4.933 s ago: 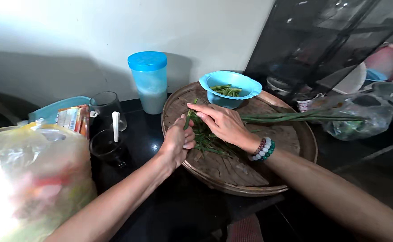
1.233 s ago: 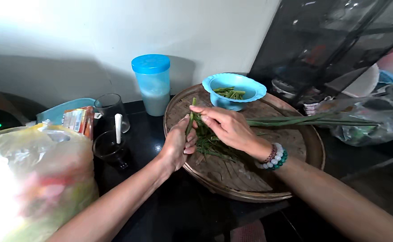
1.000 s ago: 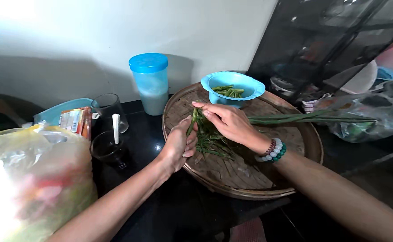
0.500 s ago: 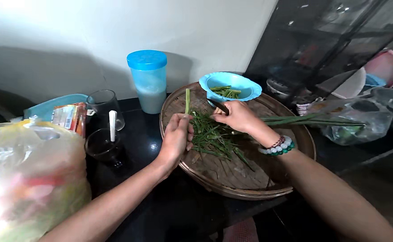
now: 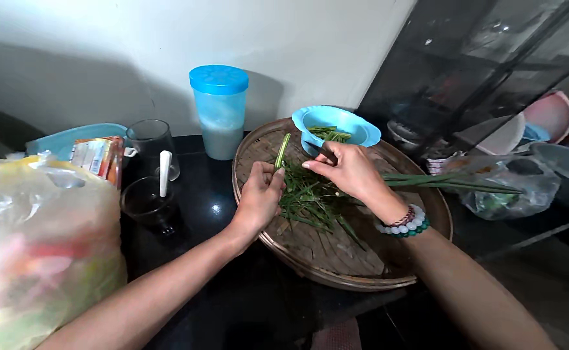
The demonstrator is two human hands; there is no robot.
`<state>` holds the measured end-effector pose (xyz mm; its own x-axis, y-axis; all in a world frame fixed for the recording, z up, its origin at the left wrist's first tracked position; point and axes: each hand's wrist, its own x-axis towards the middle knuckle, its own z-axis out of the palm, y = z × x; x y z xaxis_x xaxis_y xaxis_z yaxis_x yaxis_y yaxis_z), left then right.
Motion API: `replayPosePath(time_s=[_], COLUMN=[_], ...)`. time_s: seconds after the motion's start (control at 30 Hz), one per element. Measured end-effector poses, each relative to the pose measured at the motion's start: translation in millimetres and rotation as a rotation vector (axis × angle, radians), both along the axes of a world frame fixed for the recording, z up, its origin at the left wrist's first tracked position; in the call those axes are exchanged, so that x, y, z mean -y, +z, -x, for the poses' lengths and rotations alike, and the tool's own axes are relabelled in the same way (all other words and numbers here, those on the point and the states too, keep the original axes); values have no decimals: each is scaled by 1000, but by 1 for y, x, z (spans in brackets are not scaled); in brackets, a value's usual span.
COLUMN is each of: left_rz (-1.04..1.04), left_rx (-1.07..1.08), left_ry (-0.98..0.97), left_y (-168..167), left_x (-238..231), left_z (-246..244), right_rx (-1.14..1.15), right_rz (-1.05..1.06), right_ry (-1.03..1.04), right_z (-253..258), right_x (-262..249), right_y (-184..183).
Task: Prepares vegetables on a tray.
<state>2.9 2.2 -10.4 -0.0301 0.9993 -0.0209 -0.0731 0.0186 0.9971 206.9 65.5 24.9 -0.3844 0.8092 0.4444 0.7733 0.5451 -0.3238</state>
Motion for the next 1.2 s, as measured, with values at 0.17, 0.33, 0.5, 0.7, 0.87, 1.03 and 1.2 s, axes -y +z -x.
replayPosePath(time_s=[0.17,0.33,0.5,0.7,0.87,1.03,1.2], left_rz=[-24,-39,-56,-17,15,39,32], left_rx=[-54,-135,-147,-24,55,44,77], left_ry=[-16,-42,-77,-129,-145,-165,-210], left_y=[-3,-5,-5,-2,1,3,4], left_x=[-1,-2,-1,0,3,5,3], left_z=[1,3,3,5,2,-1,1], right_rx=[20,-73,-124,-114,-59,38,-88], right_rz=[-66,-28,47,115,56,-6,14], right_ry=[92,148,257,283,195,127,186], right_z=[5,11,22,30,35,44,37], right_x=[-6,-1,3,3,8,11,9], right_y=[-8,-6,-15,-23,-26,-24,-13])
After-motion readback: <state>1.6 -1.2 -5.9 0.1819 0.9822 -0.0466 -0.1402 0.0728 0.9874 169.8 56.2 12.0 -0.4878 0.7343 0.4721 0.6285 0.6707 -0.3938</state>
